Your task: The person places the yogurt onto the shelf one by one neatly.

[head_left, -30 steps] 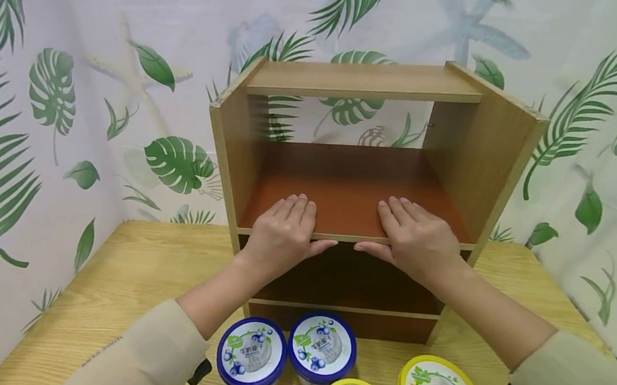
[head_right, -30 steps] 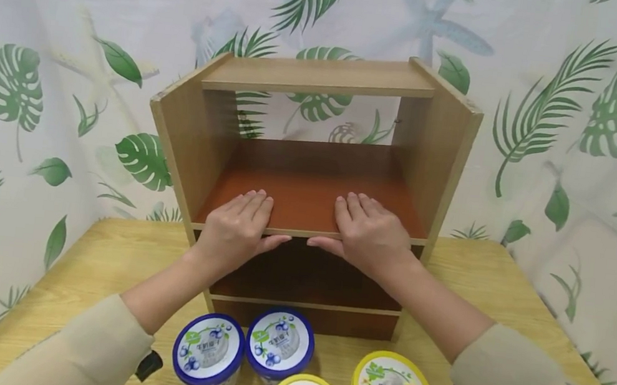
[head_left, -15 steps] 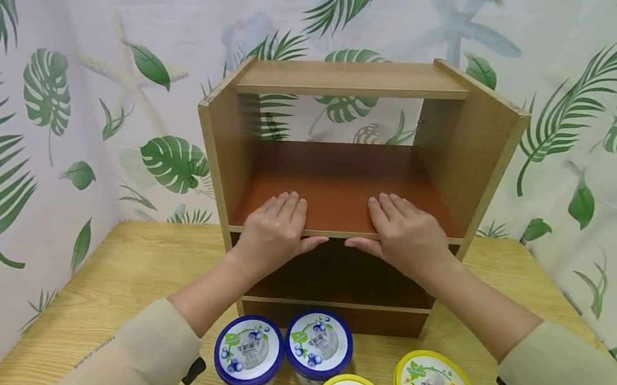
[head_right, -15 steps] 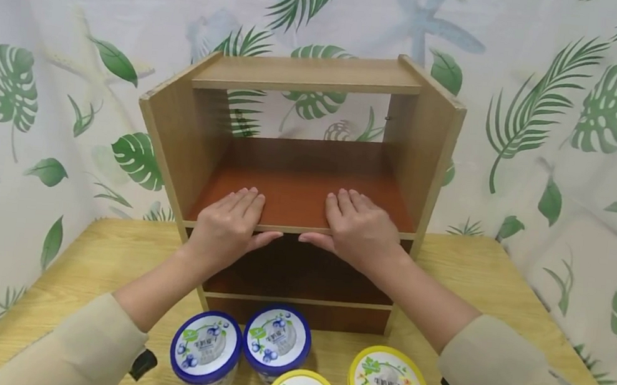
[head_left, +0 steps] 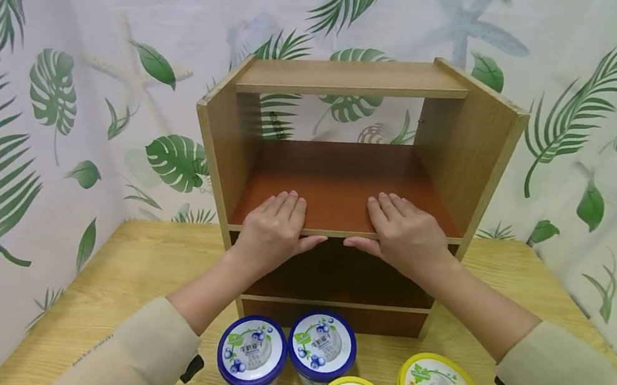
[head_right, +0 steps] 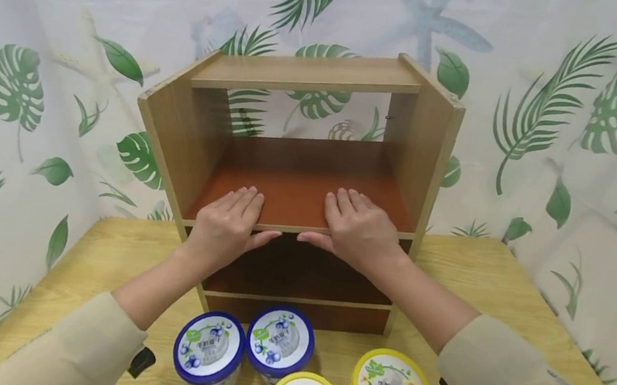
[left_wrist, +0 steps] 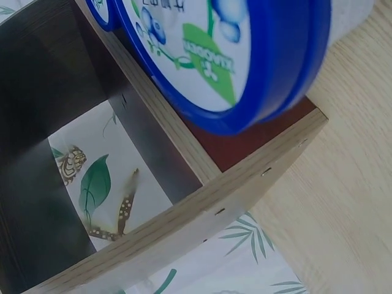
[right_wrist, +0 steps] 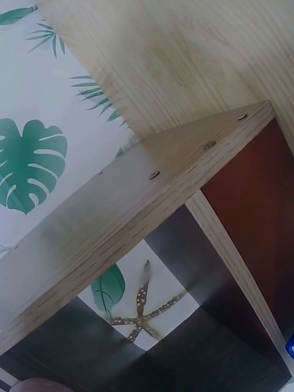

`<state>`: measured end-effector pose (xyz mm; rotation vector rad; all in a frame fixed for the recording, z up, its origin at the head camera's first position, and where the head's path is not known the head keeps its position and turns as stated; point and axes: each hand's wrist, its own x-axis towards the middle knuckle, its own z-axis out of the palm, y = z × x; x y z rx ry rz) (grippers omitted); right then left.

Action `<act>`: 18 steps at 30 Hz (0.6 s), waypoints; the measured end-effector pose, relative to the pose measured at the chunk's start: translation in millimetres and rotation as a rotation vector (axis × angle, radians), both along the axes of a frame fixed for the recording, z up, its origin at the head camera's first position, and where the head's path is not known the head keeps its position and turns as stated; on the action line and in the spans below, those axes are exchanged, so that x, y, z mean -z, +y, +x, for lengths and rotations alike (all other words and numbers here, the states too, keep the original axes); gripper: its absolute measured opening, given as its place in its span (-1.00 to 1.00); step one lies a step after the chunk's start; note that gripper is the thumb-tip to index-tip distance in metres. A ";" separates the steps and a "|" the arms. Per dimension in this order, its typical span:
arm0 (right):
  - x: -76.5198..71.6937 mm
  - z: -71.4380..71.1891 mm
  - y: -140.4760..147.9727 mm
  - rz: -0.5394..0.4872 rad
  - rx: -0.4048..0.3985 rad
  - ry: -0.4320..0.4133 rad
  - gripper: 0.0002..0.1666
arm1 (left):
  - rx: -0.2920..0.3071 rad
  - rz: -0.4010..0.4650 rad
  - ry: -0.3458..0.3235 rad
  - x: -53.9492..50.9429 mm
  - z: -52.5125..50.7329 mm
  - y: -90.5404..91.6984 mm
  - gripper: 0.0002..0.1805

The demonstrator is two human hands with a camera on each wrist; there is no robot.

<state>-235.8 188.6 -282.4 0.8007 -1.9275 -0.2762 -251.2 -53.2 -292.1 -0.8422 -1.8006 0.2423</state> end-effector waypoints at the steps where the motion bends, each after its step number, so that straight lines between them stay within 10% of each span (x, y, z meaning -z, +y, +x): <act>1: 0.2 -0.2 -0.5 -0.002 0.001 0.000 0.11 | 0.002 -0.003 0.001 -0.5 -0.1 -0.6 -0.29; 18: -2.2 5.1 -2.7 -0.070 0.006 -0.114 0.14 | -0.025 0.025 -0.152 -3.2 8.7 -3.2 -0.29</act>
